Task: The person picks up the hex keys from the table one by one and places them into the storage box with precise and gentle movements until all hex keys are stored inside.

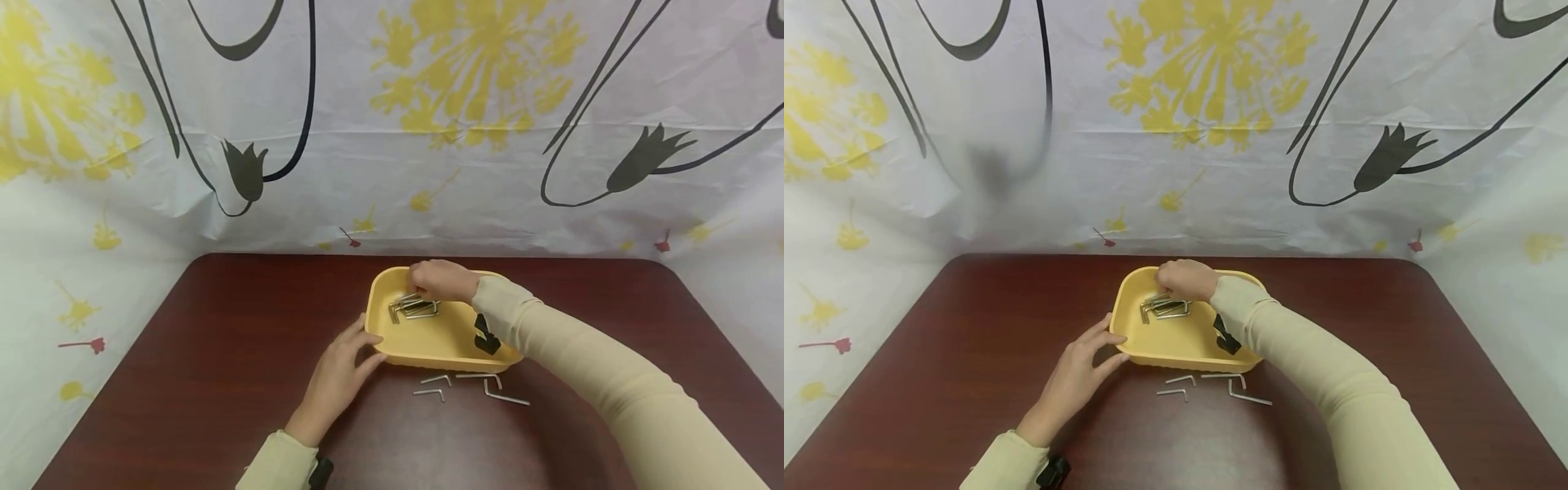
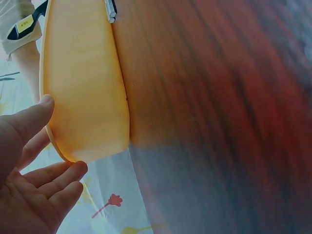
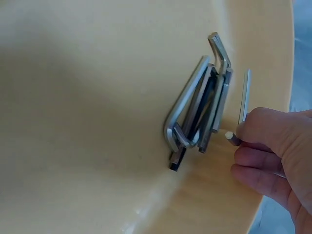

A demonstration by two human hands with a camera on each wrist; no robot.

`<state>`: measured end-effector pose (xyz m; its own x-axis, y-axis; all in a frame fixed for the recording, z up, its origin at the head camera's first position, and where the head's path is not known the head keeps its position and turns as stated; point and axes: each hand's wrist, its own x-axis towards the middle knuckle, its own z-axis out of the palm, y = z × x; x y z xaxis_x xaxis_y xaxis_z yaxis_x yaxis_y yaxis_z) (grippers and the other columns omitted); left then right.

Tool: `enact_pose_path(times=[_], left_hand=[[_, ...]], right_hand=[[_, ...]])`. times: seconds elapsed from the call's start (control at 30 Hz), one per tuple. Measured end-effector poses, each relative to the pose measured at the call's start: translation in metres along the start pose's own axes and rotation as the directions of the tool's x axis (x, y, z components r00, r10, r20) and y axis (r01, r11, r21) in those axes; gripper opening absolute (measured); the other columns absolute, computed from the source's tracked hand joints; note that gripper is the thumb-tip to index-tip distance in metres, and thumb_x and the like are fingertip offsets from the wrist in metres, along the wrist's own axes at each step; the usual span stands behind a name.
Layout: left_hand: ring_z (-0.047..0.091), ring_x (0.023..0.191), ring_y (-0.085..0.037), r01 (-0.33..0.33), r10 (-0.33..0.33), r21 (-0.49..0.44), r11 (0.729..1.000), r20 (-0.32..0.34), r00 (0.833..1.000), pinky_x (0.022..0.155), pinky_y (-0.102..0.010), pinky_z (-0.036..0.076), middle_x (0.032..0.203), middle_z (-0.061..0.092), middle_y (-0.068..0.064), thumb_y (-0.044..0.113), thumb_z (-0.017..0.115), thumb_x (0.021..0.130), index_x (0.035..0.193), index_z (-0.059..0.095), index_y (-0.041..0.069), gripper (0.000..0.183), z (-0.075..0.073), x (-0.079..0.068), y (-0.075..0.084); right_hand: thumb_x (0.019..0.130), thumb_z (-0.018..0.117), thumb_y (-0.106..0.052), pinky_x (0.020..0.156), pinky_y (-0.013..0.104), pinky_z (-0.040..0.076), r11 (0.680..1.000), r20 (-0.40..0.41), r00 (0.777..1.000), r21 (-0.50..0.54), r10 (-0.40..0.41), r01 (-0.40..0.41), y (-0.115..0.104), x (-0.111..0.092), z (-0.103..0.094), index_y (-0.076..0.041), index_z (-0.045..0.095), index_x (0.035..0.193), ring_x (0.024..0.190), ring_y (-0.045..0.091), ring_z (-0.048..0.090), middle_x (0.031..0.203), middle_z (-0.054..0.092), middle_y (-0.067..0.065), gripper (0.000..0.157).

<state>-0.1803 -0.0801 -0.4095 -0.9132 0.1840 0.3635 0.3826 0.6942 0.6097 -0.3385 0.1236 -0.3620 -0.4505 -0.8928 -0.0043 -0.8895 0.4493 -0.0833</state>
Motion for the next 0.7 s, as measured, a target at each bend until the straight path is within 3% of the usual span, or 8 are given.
enact_pose_path(times=[0.2,0.7], left_hand=[[0.05,0.12,-0.027,-0.003,0.003,0.003,1.0,0.0,1.0,0.091,-0.04,0.046,0.134,0.049,-0.016,0.022,0.075,0.078,0.1,0.069,0.012,0.025,0.0,0.001,-0.002],[0.05,0.12,-0.026,0.006,-0.006,0.004,1.0,0.002,1.0,0.092,-0.04,0.046,0.135,0.049,-0.015,0.022,0.075,0.079,0.1,0.069,0.013,0.024,0.0,0.0,-0.002]], right_hand=[[0.075,0.051,0.016,0.05,0.021,0.019,1.0,0.025,1.0,-0.011,0.014,-0.014,-0.002,0.004,0.005,-0.013,0.038,0.059,0.055,0.009,0.023,0.064,0.029,-0.006,0.035],[0.077,0.052,0.014,0.049,0.021,0.017,0.997,0.06,0.996,0.015,0.069,-0.07,-0.002,0.006,0.012,-0.015,0.031,0.058,0.052,0.008,0.018,0.061,0.022,-0.004,0.041]])
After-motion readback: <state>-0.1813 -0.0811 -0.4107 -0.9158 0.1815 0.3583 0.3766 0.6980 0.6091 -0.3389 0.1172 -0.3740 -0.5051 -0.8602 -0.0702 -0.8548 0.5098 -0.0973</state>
